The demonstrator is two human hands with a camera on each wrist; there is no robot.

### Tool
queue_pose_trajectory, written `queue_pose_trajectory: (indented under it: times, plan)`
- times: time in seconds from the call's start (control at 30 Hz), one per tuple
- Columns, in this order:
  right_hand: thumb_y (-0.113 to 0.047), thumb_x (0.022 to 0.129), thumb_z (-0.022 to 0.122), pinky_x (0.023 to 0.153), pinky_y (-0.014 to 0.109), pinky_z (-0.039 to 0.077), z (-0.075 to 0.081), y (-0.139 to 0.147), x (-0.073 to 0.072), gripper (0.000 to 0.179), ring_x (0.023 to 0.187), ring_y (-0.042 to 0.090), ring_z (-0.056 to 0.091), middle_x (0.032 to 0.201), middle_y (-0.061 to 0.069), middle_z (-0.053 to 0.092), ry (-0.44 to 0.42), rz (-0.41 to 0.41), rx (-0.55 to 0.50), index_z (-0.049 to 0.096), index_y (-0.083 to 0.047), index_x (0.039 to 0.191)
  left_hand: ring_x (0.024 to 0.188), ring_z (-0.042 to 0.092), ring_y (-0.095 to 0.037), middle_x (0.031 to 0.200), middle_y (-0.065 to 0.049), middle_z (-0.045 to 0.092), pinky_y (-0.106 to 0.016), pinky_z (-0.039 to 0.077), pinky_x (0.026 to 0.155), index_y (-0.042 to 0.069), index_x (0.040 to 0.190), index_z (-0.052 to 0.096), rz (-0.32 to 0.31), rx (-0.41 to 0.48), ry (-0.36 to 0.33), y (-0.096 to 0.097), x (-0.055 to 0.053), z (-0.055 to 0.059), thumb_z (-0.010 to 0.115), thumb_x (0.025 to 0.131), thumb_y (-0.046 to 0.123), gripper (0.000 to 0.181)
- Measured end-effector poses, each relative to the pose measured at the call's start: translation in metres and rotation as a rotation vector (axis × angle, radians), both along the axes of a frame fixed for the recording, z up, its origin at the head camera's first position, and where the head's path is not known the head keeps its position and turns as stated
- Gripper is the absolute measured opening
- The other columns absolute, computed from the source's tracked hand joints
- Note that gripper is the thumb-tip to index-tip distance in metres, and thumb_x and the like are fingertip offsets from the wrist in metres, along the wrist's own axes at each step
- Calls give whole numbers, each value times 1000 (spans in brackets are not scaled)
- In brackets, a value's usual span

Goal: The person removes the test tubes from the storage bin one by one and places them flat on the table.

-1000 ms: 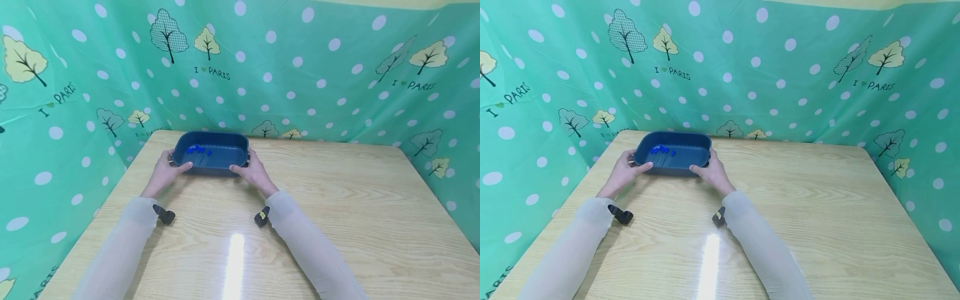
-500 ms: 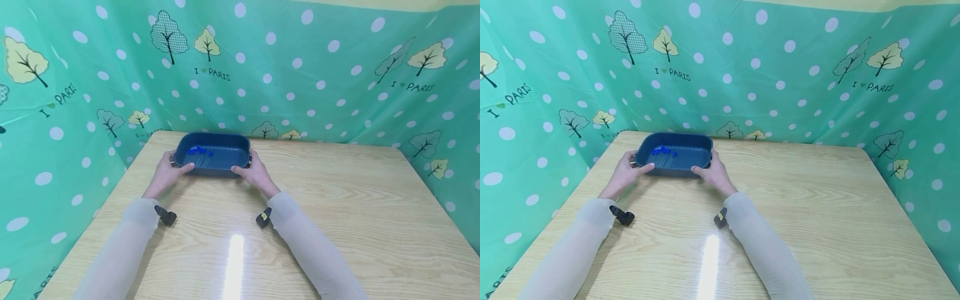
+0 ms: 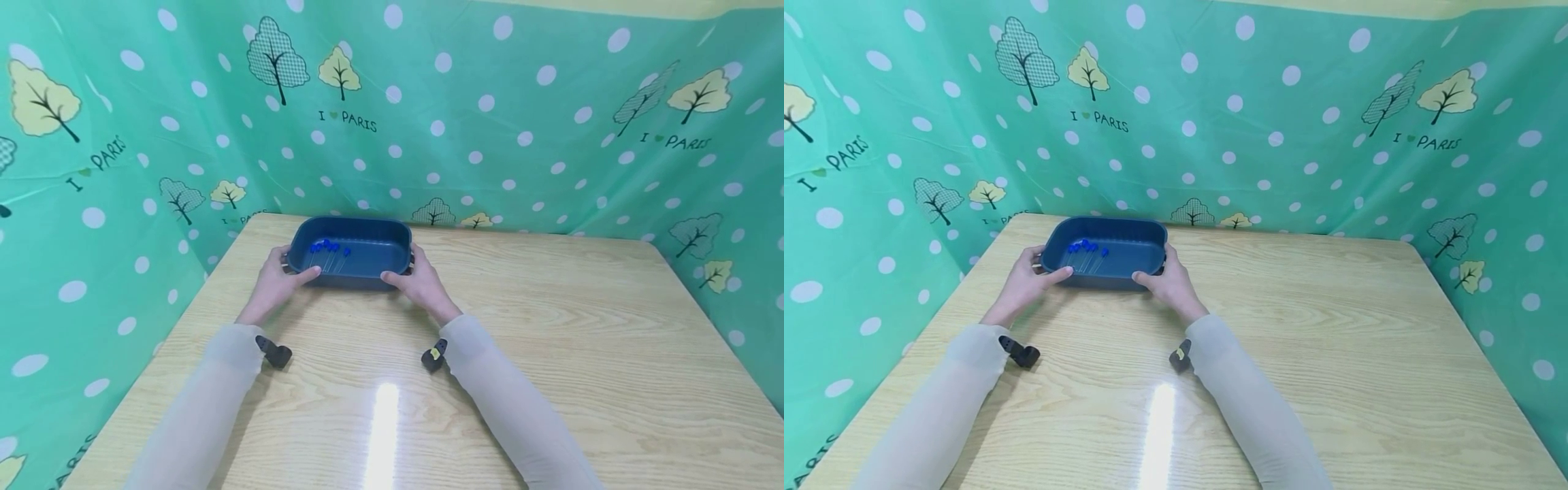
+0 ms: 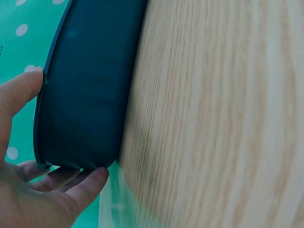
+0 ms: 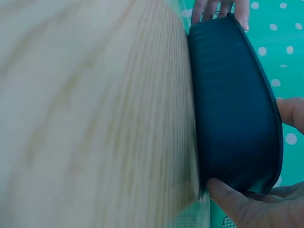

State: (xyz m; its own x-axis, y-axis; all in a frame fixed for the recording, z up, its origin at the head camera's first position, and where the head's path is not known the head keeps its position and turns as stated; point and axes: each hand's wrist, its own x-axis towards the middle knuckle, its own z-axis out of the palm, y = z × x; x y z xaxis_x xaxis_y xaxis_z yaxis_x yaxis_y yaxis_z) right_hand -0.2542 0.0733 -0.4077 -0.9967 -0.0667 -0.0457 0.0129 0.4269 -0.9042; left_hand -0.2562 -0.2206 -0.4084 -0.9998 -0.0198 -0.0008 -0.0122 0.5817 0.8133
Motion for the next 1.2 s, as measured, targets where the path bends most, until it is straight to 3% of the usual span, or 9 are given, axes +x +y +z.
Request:
queue_pose_trajectory:
  times: [0.77,1.2]
  plan:
    - [-33,79,76,104,45,38,-2,10,0,94,126,33,46,145,18,39,12,15,-17,19,-13,151,127,42,-40,141,-25,37,-52,38,102,4,149,19,-2,16,14,10,2,0,74,77,52,102]
    - [-34,81,75,104,46,38,2,16,2,94,129,33,44,148,16,36,-32,2,7,17,-15,152,128,41,-40,142,-25,37,-52,37,103,4,149,19,7,26,-8,16,2,2,75,79,46,99]
